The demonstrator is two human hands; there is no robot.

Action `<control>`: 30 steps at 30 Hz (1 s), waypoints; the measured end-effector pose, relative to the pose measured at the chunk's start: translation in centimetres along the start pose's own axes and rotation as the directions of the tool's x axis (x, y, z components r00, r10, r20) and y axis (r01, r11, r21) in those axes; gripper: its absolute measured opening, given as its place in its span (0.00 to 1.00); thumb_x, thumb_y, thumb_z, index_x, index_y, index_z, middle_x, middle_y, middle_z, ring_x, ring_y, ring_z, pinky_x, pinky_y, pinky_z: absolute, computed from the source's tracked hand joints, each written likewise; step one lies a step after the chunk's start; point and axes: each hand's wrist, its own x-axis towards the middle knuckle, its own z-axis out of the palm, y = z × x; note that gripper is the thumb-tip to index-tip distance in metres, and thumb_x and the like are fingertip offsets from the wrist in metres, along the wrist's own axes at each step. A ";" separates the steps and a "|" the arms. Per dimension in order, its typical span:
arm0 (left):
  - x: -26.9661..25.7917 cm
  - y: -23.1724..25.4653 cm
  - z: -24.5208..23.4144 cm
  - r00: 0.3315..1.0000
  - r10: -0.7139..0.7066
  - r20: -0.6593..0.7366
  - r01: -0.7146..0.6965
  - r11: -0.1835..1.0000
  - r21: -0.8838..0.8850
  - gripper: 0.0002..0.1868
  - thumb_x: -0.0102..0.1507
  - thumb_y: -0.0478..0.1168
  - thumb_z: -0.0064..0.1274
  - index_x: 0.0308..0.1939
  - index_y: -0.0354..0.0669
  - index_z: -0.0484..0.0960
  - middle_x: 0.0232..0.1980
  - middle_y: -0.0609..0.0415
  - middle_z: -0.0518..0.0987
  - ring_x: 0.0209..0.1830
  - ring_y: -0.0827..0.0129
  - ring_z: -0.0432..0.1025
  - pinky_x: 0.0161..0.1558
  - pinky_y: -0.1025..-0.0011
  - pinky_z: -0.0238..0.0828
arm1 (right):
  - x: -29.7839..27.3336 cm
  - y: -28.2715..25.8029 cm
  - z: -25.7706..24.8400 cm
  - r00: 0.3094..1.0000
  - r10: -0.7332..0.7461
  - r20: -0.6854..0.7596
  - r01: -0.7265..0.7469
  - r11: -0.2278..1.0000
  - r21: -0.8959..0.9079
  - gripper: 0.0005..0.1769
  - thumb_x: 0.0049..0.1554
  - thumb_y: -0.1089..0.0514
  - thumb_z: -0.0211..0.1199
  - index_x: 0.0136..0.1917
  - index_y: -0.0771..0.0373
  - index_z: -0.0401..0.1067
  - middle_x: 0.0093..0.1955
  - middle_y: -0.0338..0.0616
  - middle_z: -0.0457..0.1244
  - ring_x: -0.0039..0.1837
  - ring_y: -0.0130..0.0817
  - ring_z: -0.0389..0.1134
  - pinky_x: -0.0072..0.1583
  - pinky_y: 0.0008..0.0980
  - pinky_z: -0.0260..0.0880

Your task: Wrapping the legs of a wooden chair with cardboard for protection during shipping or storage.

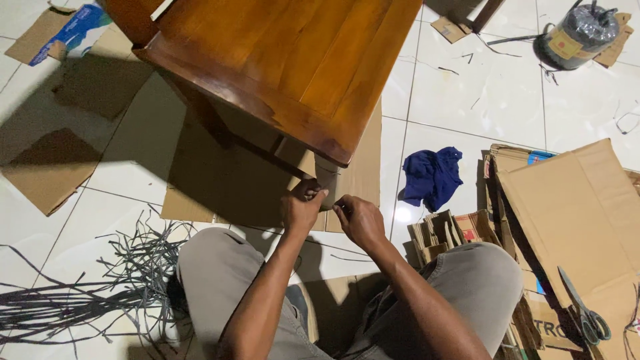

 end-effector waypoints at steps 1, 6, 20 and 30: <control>-0.2 0.0 -0.4 1.000 -0.001 -0.004 0.001 1.000 -0.001 0.12 0.49 0.46 0.71 0.33 0.51 0.88 0.29 0.52 0.85 0.33 0.54 0.82 0.34 0.61 0.77 | -0.2 -0.4 -0.3 1.000 -0.003 0.002 0.003 1.000 -0.001 0.09 0.60 0.52 0.62 0.50 0.55 0.78 0.38 0.47 0.69 0.45 0.50 0.75 0.47 0.48 0.75; 0.0 -2.7 -1.8 0.978 -0.165 0.125 0.137 0.969 0.205 0.07 0.52 0.49 0.65 0.32 0.58 0.89 0.33 0.55 0.86 0.43 0.52 0.82 0.46 0.56 0.78 | -0.3 -0.5 0.7 0.993 -0.057 0.105 0.066 0.994 -0.089 0.08 0.58 0.56 0.62 0.50 0.58 0.79 0.39 0.49 0.70 0.46 0.52 0.75 0.49 0.46 0.76; -0.5 -12.1 -10.1 0.975 -0.197 0.106 0.142 0.911 0.388 0.12 0.62 0.46 0.55 0.44 0.45 0.85 0.44 0.43 0.83 0.52 0.45 0.78 0.52 0.49 0.76 | 2.5 -2.1 11.0 0.885 -0.045 0.463 0.214 0.923 -0.320 0.16 0.58 0.50 0.61 0.59 0.50 0.77 0.55 0.54 0.71 0.60 0.55 0.73 0.61 0.50 0.74; -1.7 -20.6 -14.9 0.949 -0.315 -0.029 0.304 0.883 0.357 0.13 0.68 0.39 0.40 0.50 0.46 0.80 0.48 0.43 0.82 0.56 0.47 0.77 0.53 0.53 0.76 | 3.8 1.8 23.2 0.693 -0.147 0.705 0.483 0.822 -0.303 0.25 0.55 0.51 0.63 0.65 0.57 0.73 0.74 0.51 0.58 0.68 0.59 0.66 0.66 0.54 0.72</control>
